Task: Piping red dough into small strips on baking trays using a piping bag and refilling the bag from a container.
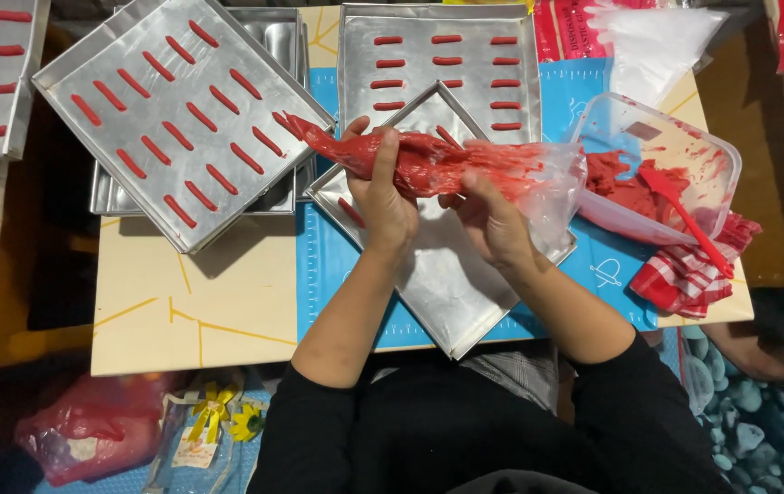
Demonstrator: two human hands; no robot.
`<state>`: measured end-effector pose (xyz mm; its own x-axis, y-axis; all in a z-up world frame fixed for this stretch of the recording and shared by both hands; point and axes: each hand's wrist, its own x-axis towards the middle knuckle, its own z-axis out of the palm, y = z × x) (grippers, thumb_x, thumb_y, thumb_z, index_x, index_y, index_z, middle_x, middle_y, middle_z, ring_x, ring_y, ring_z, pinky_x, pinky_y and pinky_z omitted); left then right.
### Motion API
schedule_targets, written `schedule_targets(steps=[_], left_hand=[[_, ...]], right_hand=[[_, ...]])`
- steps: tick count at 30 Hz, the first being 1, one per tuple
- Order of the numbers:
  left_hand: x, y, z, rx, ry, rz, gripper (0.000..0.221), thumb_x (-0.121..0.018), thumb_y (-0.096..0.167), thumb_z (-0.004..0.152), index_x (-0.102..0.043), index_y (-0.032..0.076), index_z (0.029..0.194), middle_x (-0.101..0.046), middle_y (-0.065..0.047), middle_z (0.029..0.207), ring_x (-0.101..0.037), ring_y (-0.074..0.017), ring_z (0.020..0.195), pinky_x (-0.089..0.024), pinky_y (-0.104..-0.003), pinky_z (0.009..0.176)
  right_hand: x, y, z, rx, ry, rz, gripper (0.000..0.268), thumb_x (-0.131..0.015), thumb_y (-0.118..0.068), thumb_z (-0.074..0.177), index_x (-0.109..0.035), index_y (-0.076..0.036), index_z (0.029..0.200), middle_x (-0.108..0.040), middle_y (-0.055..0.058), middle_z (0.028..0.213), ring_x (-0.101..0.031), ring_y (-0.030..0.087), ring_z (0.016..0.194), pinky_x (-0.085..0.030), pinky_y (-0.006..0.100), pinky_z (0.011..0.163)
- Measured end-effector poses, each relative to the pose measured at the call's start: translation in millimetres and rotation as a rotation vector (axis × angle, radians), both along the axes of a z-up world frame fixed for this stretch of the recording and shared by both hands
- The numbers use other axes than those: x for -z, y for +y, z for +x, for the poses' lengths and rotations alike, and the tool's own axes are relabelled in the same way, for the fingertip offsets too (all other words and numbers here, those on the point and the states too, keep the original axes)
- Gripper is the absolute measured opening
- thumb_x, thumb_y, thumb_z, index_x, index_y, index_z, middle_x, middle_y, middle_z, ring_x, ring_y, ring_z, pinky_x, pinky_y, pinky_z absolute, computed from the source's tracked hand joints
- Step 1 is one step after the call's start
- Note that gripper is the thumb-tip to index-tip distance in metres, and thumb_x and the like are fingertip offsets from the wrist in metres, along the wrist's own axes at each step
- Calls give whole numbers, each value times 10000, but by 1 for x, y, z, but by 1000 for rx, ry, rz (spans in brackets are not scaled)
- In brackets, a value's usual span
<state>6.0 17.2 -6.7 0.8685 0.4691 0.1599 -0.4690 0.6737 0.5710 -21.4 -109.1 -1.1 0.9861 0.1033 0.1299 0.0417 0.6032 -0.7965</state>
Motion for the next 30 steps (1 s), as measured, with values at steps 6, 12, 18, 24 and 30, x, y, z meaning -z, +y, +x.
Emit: schedule_targets(steps=[6, 12, 18, 24, 30], left_hand=[[3, 5, -1, 21, -2, 1, 571, -775, 197, 960, -410, 146, 1396, -560, -86, 1184, -630, -229, 1102, -587, -421, 955], [-13, -4, -14, 202, 83, -35, 727, -797, 138, 914, -328, 144, 1471, -525, -146, 1297, -601, -302, 1210, -548, -493, 1023], [2, -16, -1, 288, 120, -123, 642, -735, 201, 984, -318, 161, 1469, -480, -125, 1314, -545, -261, 1227, -500, -462, 1054], [-9, -30, -16, 850, 59, -288, 875, -599, 650, 883, -439, -21, 1422, -528, -183, 1355, -508, -258, 1240, -461, -374, 1022], [-60, -46, -40, 1120, -174, -413, 649, -570, 653, 1004, -601, 62, 1271, -614, -79, 1257, -569, -161, 1165, -439, -339, 1056]], right_hand=[[39, -10, 26, -15, -4, -24, 304, -721, -160, 951, -601, -26, 1196, -649, 167, 1024, -696, 256, 849, -610, 329, 687], [15, -19, 25, 65, -1, 43, 438, -656, -386, 947, -620, 3, 1144, -656, 194, 1046, -716, 304, 936, -656, 451, 839], [-41, -38, 22, 229, -118, -142, 363, -585, -445, 1034, -605, -83, 1048, -560, 33, 987, -571, 112, 738, -577, 259, 646], [-94, -42, 27, 31, -243, -116, 202, -660, -284, 1051, -608, -92, 1088, -545, -5, 1134, -562, 77, 843, -465, 197, 734], [-110, -17, -9, 248, -647, -659, 137, -643, -172, 1033, -567, -66, 1077, -562, 79, 1139, -541, 180, 1034, -463, 286, 985]])
